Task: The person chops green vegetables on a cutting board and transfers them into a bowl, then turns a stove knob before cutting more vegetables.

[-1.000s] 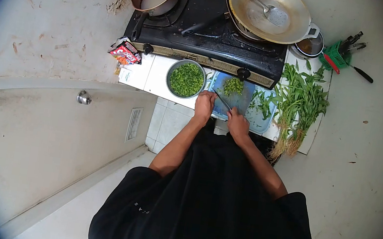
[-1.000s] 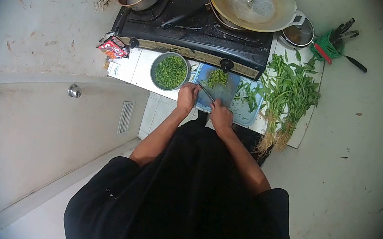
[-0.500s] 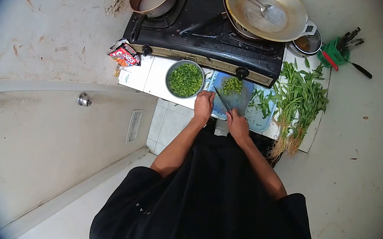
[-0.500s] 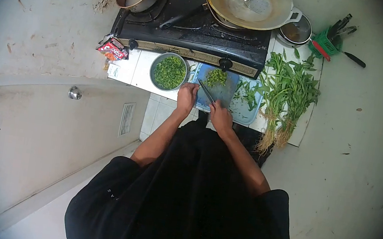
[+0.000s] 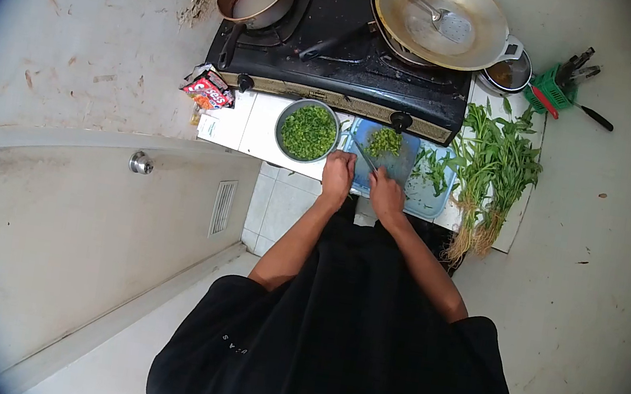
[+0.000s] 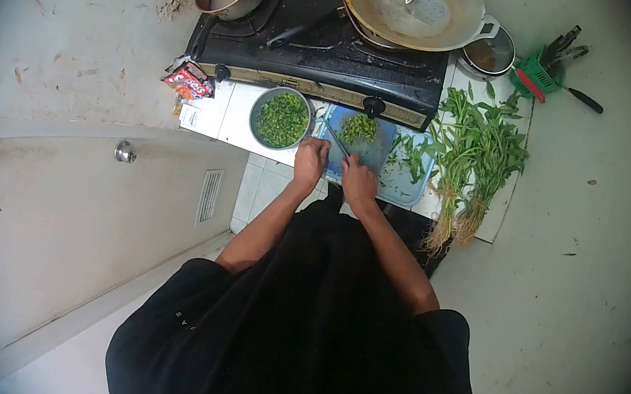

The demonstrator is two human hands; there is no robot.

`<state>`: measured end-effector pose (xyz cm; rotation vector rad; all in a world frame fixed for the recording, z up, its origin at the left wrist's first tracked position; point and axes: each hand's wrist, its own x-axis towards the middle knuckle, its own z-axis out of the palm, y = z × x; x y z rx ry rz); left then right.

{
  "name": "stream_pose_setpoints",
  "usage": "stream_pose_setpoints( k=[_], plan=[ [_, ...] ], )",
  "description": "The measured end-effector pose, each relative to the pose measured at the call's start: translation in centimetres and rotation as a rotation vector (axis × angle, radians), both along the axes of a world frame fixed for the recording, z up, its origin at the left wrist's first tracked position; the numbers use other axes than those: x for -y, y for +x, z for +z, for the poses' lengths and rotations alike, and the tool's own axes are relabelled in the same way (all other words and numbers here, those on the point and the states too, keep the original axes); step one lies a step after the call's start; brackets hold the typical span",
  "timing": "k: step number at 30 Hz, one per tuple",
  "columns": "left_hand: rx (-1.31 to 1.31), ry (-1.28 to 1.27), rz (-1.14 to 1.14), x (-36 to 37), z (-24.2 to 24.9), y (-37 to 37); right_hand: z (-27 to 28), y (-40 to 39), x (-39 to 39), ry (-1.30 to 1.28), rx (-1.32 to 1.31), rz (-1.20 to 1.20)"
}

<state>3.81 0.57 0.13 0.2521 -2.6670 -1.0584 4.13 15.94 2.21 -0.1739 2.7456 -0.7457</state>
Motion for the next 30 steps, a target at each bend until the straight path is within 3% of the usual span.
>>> stream_pose_setpoints(
  k=[10, 30],
  plan=[
    [0.075, 0.018, 0.048, -0.4, 0.1, -0.3, 0.3, 2.2, -2.8, -0.142, 0.050, -0.022],
    [0.040, -0.108, 0.023, -1.1, 1.1, -0.6, 0.6, 2.5, -3.7, -0.031, 0.097, 0.026]
  ],
)
